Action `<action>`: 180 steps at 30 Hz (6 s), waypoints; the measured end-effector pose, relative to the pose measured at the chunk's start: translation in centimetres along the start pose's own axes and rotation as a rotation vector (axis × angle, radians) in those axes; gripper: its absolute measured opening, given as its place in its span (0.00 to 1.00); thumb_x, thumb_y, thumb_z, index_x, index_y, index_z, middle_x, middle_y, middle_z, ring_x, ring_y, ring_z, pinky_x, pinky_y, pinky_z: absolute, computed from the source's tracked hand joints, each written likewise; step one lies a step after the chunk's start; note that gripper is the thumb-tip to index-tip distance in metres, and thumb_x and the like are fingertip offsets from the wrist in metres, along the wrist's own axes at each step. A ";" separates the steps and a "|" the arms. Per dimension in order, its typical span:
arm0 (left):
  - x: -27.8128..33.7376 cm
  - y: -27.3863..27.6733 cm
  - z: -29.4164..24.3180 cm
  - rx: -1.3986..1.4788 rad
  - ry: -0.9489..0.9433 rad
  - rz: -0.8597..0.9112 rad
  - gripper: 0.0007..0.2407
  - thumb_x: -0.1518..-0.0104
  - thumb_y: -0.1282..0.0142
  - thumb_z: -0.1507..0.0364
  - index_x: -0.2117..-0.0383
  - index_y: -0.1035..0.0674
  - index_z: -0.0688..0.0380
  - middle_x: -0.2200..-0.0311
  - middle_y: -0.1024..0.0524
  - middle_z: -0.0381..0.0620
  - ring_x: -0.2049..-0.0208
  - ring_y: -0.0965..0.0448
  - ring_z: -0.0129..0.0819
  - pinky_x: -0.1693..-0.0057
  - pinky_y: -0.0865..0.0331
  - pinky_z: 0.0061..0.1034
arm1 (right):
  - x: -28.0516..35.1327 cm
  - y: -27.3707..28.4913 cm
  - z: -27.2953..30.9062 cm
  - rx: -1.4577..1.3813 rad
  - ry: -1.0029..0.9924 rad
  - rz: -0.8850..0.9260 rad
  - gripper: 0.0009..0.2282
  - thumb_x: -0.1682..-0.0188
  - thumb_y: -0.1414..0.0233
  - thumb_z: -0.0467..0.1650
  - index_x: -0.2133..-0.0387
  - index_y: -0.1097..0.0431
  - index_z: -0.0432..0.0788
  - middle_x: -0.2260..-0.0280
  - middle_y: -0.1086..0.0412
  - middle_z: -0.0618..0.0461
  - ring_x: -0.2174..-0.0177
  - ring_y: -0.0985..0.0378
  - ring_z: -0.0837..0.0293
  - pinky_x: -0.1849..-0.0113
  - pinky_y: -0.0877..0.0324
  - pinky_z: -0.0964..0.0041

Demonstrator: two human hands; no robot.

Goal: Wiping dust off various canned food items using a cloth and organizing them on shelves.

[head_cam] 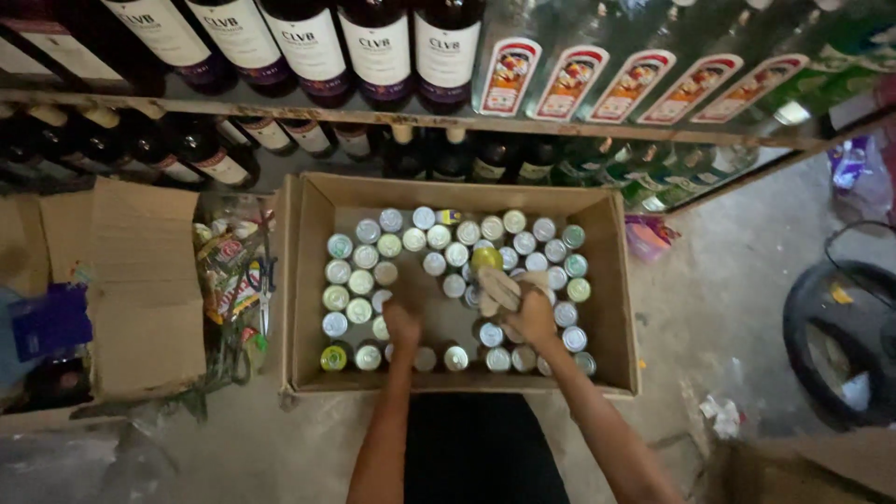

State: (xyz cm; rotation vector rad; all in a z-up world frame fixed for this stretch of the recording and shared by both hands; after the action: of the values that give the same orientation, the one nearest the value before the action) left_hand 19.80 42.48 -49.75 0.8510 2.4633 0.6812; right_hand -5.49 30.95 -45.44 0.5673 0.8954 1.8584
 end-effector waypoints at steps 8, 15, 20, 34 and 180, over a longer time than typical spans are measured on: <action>-5.3 -5.9 10.3 -0.240 0.116 -0.035 0.17 0.44 0.46 0.75 0.48 0.26 0.63 0.49 0.28 0.60 0.50 0.25 0.60 0.46 0.30 0.45 | -8.4 -11.9 8.1 -0.218 0.289 -0.021 0.32 0.78 0.32 0.33 0.58 0.30 0.29 0.60 0.28 0.31 0.58 0.27 0.35 0.53 0.33 0.50; -9.1 -2.1 2.9 -0.415 0.130 0.155 0.18 0.47 0.45 0.70 0.50 0.26 0.63 0.49 0.29 0.58 0.49 0.27 0.56 0.45 0.33 0.45 | -9.6 -19.8 4.1 -0.305 -0.042 0.211 0.29 0.70 0.33 0.34 0.55 0.33 0.32 0.62 0.26 0.38 0.59 0.22 0.43 0.57 0.28 0.53; -7.2 -3.1 4.5 -0.511 0.100 0.315 0.19 0.48 0.44 0.67 0.51 0.26 0.64 0.49 0.29 0.57 0.48 0.28 0.53 0.44 0.35 0.45 | -7.8 -13.8 6.1 -0.416 0.009 0.175 0.31 0.72 0.34 0.32 0.51 0.33 0.32 0.61 0.25 0.38 0.61 0.21 0.44 0.58 0.27 0.54; -4.5 -1.6 2.7 0.892 0.397 0.222 0.17 0.46 0.37 0.69 0.52 0.22 0.63 0.57 0.24 0.53 0.56 0.25 0.44 0.49 0.29 0.37 | -2.8 6.2 7.7 -0.968 -0.124 -0.190 0.30 0.63 0.46 0.27 0.41 0.37 0.37 0.49 0.29 0.45 0.50 0.26 0.53 0.52 0.29 0.61; -23.5 22.6 -35.5 0.693 -0.418 -0.194 0.19 0.51 0.25 0.74 0.56 0.22 0.67 0.57 0.28 0.48 0.56 0.25 0.30 0.51 0.27 0.26 | -12.6 23.5 40.6 -0.189 0.740 -0.470 0.29 0.61 0.38 0.25 0.42 0.37 0.38 0.52 0.33 0.39 0.52 0.30 0.39 0.51 0.33 0.51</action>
State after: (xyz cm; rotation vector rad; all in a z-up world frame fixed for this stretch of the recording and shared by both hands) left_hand 27.02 31.76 -3.28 0.8546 2.3385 -0.4184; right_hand 15.42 26.84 -1.80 -0.4609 1.1775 1.6816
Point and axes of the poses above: each hand's wrist, its own x-axis away from the middle knuckle, its own y-axis out of the back of the hand, z = x × y, the point moved 2 cm from there along -x, towards the middle knuckle
